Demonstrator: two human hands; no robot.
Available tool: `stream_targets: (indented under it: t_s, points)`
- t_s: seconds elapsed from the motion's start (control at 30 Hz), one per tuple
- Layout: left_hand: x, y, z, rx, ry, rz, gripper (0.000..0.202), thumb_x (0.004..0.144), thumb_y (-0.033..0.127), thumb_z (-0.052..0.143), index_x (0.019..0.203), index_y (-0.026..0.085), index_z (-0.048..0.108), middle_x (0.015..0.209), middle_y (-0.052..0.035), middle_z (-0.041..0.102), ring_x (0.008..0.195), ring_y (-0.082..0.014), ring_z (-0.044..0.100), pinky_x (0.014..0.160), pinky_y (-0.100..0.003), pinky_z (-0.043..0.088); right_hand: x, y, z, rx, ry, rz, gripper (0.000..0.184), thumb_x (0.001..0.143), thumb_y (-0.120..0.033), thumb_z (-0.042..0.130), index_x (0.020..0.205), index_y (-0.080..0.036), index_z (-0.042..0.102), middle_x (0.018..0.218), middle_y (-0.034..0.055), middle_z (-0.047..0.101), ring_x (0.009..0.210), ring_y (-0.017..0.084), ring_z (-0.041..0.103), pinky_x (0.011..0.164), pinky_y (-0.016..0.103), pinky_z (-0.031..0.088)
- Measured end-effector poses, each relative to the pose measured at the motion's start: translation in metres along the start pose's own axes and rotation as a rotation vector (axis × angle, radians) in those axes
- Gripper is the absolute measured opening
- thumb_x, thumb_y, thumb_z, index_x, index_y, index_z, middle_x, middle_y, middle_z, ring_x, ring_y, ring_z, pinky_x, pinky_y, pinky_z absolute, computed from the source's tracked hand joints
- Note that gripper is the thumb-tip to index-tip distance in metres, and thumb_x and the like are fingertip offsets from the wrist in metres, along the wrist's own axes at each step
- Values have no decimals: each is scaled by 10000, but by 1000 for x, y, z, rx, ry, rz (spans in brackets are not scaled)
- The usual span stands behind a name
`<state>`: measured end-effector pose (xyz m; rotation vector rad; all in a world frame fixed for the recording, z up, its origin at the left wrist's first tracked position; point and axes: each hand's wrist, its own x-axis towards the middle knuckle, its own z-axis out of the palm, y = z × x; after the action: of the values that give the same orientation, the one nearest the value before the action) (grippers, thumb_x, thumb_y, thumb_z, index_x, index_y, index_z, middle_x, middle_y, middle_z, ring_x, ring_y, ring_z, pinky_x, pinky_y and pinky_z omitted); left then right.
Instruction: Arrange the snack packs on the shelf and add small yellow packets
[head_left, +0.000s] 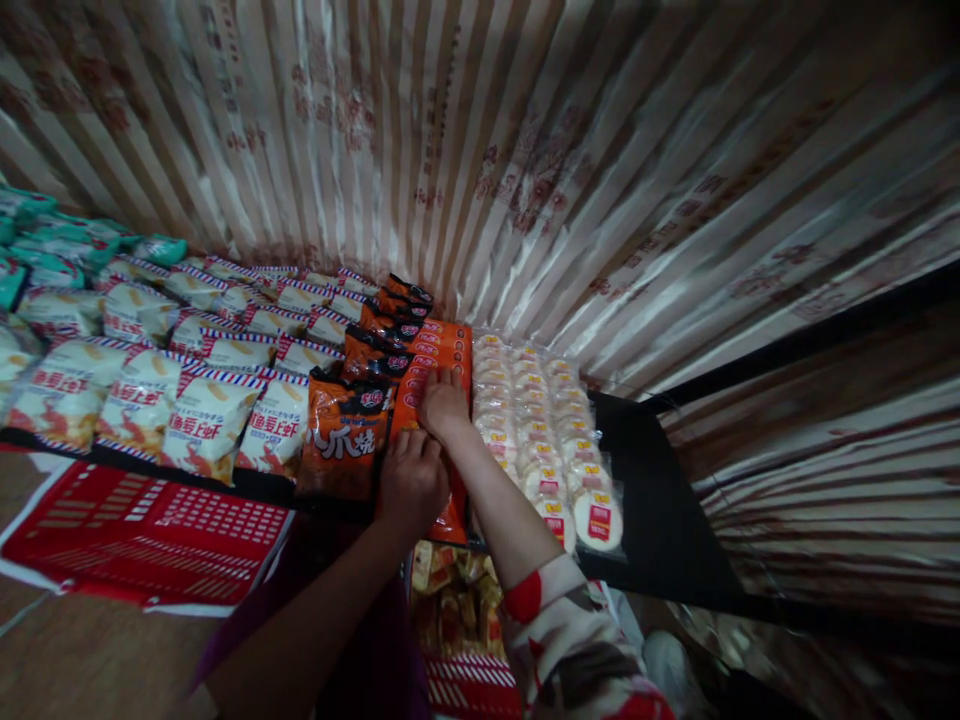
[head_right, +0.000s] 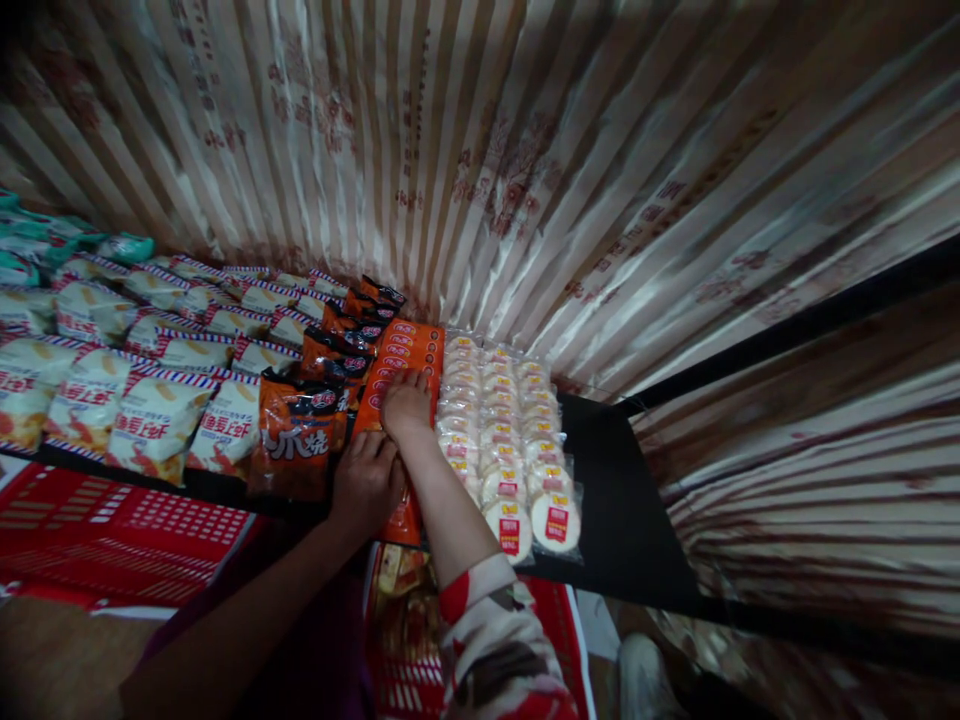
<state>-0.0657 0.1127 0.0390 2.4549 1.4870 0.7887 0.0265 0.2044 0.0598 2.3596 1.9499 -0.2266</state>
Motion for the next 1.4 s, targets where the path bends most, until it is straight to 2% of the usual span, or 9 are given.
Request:
stream_targets:
  t_s: [0.13,0.37,0.7,0.83,0.93,1.1,1.23,1.33,1.4]
  points:
    - [-1,0,1,-1,-25,-12,127,824,145,538,870,152,656,890,-100,610,909,-258,526,852,-390,441,-2,0,10,53,35,34,558,912,-228,406,1441,-60,341,1511,210,321,1410,311,253,1101,435,264]
    - [-2,-1,4,23,-97,-49,150,849,160,521,921,163,653,959,-83,620,949,-248,526,877,-369,433,-1,-3,11,177,92,104,499,875,-262,454,1349,-108,458,1457,182,402,1348,317,340,1040,434,344]
    - [-9,4,-2,3,-153,-33,265,859,173,487,1093,132,604,1175,-123,614,1095,-268,528,938,-406,420,4,2,11,190,102,89,519,871,-237,432,1376,-119,446,1418,179,445,1300,324,391,1021,455,356]
    - [-10,7,-2,21,-180,-51,334,856,182,488,1167,113,590,1357,-152,528,1278,-303,438,1019,-451,375,7,2,2,148,60,69,473,885,-208,411,1340,-104,483,1379,213,478,1272,322,427,987,458,379]
    - [-9,9,-1,28,-207,-61,374,855,188,488,1206,100,580,1427,-159,467,1348,-323,369,1041,-473,358,8,1,-4,84,57,61,429,897,-174,384,1297,-95,519,1302,225,538,1220,320,481,921,437,424]
    - [-6,11,-1,27,-210,-80,350,833,208,527,1163,120,603,1405,-165,490,1319,-335,407,1034,-503,360,10,4,-8,10,130,37,384,898,-159,380,1219,-124,587,1182,189,626,1141,281,561,889,368,445]
    - [-3,12,-3,30,-203,-74,365,815,255,569,1157,128,594,1363,-176,521,1293,-344,427,1018,-513,370,15,11,-14,23,64,26,361,914,-208,382,1173,-141,625,1137,175,659,1086,267,603,874,361,453]
    - [-3,11,-3,28,-190,-71,360,815,256,564,1154,138,590,1349,-171,530,1281,-334,436,1016,-504,368,19,10,-15,32,110,4,360,921,-220,376,1140,-119,643,1140,179,662,1103,258,594,931,356,427]
    - [-4,10,-2,26,-189,-67,352,805,231,557,1141,135,597,1352,-169,529,1277,-334,438,1011,-495,368,22,6,-12,43,168,-28,366,915,-218,390,1170,-104,626,1232,180,623,1181,249,545,1003,353,381]
